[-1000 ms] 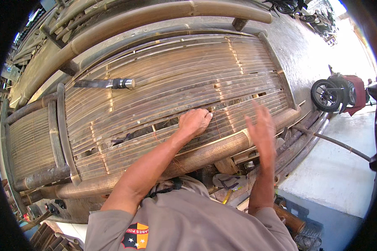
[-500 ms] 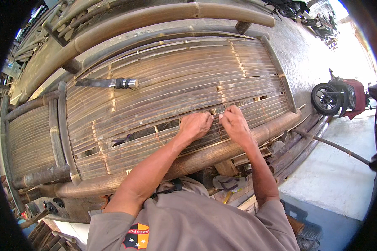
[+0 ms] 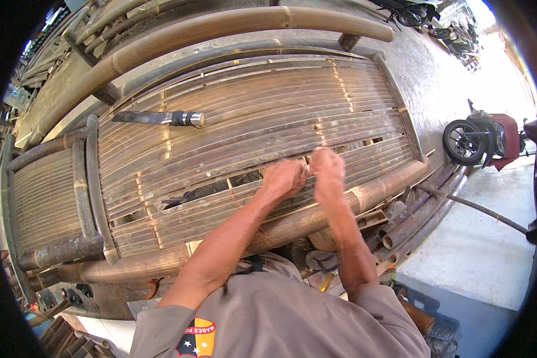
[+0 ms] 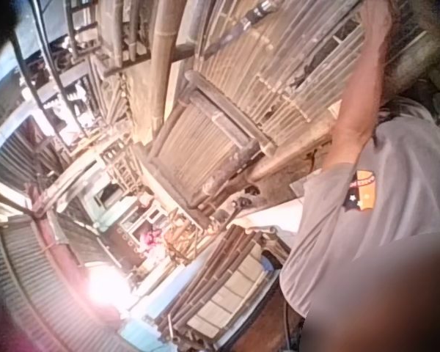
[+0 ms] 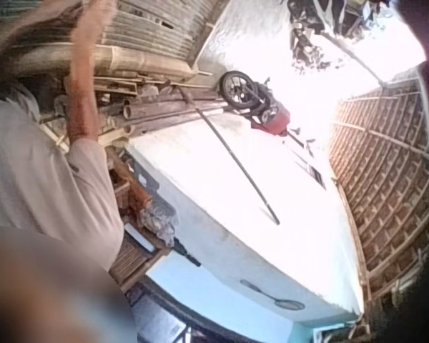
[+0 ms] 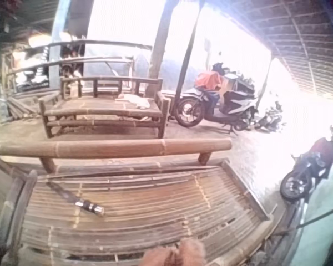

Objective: The person weaves thin bamboo strips into a slatted bamboo mat using both hands. They repeatedly thread and pull the strips through the existing weave to extend the mat's surface.

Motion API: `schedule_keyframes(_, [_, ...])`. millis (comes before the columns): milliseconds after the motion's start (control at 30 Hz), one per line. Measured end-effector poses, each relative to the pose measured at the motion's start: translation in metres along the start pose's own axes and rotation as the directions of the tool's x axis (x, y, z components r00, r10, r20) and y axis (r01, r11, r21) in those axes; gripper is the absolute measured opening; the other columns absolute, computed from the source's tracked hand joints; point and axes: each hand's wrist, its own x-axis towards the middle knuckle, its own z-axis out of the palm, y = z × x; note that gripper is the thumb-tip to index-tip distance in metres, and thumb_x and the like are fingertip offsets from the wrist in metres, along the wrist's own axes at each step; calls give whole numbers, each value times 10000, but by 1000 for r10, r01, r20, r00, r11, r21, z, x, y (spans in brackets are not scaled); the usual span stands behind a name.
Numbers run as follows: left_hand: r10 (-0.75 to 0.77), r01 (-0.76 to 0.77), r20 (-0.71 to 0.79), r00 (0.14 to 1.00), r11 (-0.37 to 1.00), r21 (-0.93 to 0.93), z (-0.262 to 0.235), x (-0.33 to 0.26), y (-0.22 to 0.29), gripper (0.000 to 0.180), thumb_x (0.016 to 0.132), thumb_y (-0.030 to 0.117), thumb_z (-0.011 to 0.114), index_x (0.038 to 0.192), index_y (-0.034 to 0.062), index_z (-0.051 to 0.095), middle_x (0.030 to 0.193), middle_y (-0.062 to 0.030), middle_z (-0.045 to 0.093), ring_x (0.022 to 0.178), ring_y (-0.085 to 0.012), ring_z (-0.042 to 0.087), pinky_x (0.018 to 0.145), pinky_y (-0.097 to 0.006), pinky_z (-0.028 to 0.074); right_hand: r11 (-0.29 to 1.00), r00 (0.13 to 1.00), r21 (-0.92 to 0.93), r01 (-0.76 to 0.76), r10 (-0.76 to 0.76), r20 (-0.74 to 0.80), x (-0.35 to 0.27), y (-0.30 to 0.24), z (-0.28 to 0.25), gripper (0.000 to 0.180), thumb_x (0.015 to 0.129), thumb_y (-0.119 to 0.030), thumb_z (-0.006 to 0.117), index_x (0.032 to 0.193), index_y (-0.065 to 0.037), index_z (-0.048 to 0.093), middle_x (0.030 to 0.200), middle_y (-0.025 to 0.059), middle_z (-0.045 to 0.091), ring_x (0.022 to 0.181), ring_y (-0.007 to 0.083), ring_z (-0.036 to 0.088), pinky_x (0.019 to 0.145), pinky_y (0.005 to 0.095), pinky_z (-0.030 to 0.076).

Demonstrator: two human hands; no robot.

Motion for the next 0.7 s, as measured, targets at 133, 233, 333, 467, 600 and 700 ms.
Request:
schedule_keyframes(133, [11, -14, -42, 999, 997, -80, 2, 2, -4, 324, 989, 279, 511, 893, 34, 700, 901, -258, 715, 876, -478, 684, 762, -568, 547, 992, 984, -70, 100, -88, 156, -15, 2, 6, 328, 1019, -166, 566, 712, -90, 482, 684, -29, 422, 632, 86, 381, 583, 284, 324])
schedule_keyframes(233, [10, -7, 33, 999, 997, -79, 1, 2, -5, 372, 1031, 349, 494, 971, 31, 676, 930, -269, 701, 909, -497, 664, 775, -588, 525, 993, 962, 6, 122, -119, 247, -15, -6, -8, 283, 1041, -144, 550, 776, -53, 587, 722, -18, 482, 684, 79, 421, 649, 259, 373])
schedule_keyframes(333, [74, -75, 27, 997, 997, 11, -3, -7, -6, 342, 1053, 304, 503, 1229, 39, 627, 1085, -238, 696, 1029, -455, 653, 869, -551, 525, 854, 952, -446, 268, -162, 261, -23, -29, -40, 229, 1045, -161, 558, 965, -11, 712, 774, -7, 553, 736, 90, 475, 667, 263, 401])
schedule_keyframes(467, [174, -166, -59, 983, 978, 127, -19, -58, -16, 493, 1038, 258, 551, 1474, 36, 489, 1401, -172, 596, 1260, -364, 582, 1041, -501, 482, 557, 959, -784, 275, -216, 183, -52, -69, -110, 262, 1016, -181, 587, 1051, 42, 720, 846, 109, 674, 748, 178, 610, 749, 333, 501])
schedule_keyframes(600, [165, -130, -139, 977, 965, 228, -48, -144, -36, 491, 1026, 297, 591, 1436, 29, 550, 1530, -173, 515, 1437, -356, 463, 1200, -517, 347, 98, 978, -992, -75, -189, -93, -73, -85, -180, 298, 1023, -269, 589, 1079, -9, 721, 1070, 158, 691, 943, 287, 658, 893, 426, 511])
schedule_keyframes(700, [6, 43, -227, 974, 976, 212, -71, -206, -54, 498, 1018, 294, 616, 1440, 35, 564, 1563, -164, 491, 1472, -364, 427, 1223, -536, 311, -300, 845, -939, -170, -535, 18, -69, -61, -186, 271, 1001, -308, 627, 1119, -75, 699, 1253, 189, 629, 1190, 399, 566, 970, 550, 449])
